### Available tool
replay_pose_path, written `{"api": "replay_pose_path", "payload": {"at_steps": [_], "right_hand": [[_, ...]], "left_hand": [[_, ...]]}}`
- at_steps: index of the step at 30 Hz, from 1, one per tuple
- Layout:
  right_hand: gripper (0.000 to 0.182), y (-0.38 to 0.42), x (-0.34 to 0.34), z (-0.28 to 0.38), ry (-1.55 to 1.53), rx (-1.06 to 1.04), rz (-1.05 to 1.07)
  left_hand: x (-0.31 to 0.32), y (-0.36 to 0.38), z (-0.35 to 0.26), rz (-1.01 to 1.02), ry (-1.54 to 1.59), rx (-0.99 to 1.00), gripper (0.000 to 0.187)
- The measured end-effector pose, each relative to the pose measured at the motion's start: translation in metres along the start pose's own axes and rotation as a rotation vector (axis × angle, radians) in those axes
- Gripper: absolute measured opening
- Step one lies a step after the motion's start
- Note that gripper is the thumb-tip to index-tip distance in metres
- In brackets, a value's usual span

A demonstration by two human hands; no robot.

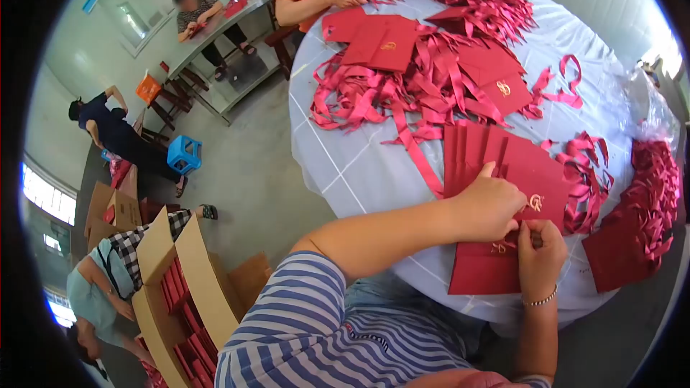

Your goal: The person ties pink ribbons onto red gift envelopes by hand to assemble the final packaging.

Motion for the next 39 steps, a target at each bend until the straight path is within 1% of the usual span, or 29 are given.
{"api": "replay_pose_path", "payload": {"at_steps": [1, 2, 4, 5, 7, 8, 10, 12, 13, 14, 15, 16, 17, 18, 22, 24, 25, 27, 28, 30, 33, 34, 36, 39], "right_hand": [[0.010, -0.003, -0.001, 0.003, 0.017, 0.015, 0.002], [0.009, -0.009, -0.003, 0.012, 0.063, -0.052, 0.062], [0.010, -0.015, -0.005, 0.020, -0.035, -0.075, 0.092], [0.015, -0.019, -0.012, 0.036, 0.039, -0.247, 0.072], [0.020, -0.027, -0.033, 0.062, 0.000, -0.295, -0.008], [0.021, -0.030, -0.049, 0.078, -0.068, -0.299, -0.014], [0.021, -0.023, -0.080, 0.111, -0.453, -0.216, -0.092], [0.023, -0.021, -0.094, 0.134, -0.811, -0.614, -0.096], [0.013, -0.023, -0.094, 0.147, -0.955, -0.609, -0.184], [0.017, -0.025, -0.096, 0.161, -1.099, -0.603, -0.273], [0.017, -0.027, -0.106, 0.169, -1.096, -0.596, -0.271], [0.019, -0.031, -0.108, 0.176, -1.036, -0.498, -0.167], [0.031, -0.031, -0.105, 0.178, -0.974, -0.403, -0.063], [0.030, -0.027, -0.105, 0.181, -0.892, -0.441, -0.050], [0.025, -0.029, -0.109, 0.187, -0.862, -0.401, -0.069], [0.024, -0.030, -0.112, 0.191, -0.924, -0.500, -0.021], [0.024, -0.034, -0.114, 0.187, -0.921, -0.495, -0.021], [0.024, -0.039, -0.109, 0.189, -0.939, -0.532, 0.160], [0.024, -0.037, -0.108, 0.190, -0.938, -0.527, 0.165], [0.024, -0.034, -0.111, 0.189, -0.932, -0.529, 0.069], [0.023, -0.037, -0.111, 0.187, -0.900, -0.512, 0.047], [0.023, -0.039, -0.112, 0.187, -0.897, -0.533, 0.042], [0.021, -0.041, -0.110, 0.186, -0.880, -0.450, 0.018], [0.018, -0.034, -0.109, 0.182, -0.936, -0.416, -0.062]], "left_hand": [[0.002, -0.003, 0.000, 0.006, 0.019, 0.025, 0.022], [0.001, -0.002, 0.000, -0.007, 0.030, 0.047, 0.021], [-0.001, -0.003, 0.002, -0.040, 0.057, 0.049, 0.020], [-0.003, -0.003, 0.002, -0.006, 0.072, 0.047, 0.020], [-0.006, -0.004, 0.000, 0.048, 0.123, 0.039, 0.021], [-0.005, -0.004, -0.001, 0.047, 0.119, 0.039, 0.022], [-0.002, -0.005, -0.001, 0.041, 0.112, 0.069, 0.022], [-0.002, -0.005, -0.002, 0.046, 0.095, 0.076, 0.023], [-0.002, -0.005, -0.002, 0.051, 0.101, 0.078, 0.023], [-0.001, -0.006, -0.001, 0.058, 0.102, 0.072, 0.023], [-0.001, -0.006, 0.000, 0.066, 0.104, 0.064, 0.023], [0.000, -0.005, 0.000, 0.070, 0.109, 0.063, 0.023], [0.000, -0.005, 0.000, 0.070, 0.111, 0.064, 0.024], [-0.001, -0.005, 0.000, 0.070, 0.111, 0.065, 0.024], [0.000, -0.005, 0.000, 0.072, 0.109, 0.073, 0.024], [-0.001, -0.005, 0.000, 0.072, 0.100, 0.074, 0.025], [-0.001, -0.005, 0.000, 0.076, 0.104, 0.075, 0.025], [-0.002, -0.004, -0.001, 0.075, 0.109, 0.078, 0.025], [-0.001, -0.005, -0.001, 0.076, 0.115, 0.076, 0.025], [-0.001, -0.004, -0.001, 0.059, 0.107, 0.093, 0.023], [0.000, -0.004, 0.000, 0.044, 0.090, 0.089, 0.021], [0.000, -0.004, -0.001, 0.020, 0.076, 0.127, 0.021], [-0.004, -0.006, 0.000, 0.014, 0.079, 0.136, 0.021], [0.001, -0.004, 0.000, 0.058, 0.100, 0.093, 0.023]]}}
Point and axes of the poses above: each hand's wrist, its own y-axis away from the middle knuckle, its own x-axis out of the palm, z = x × y, the point moved 8 cm from there along -y, towards the middle knuckle, and after that the axes turned 12 degrees about -x, right-handed, at the moved point
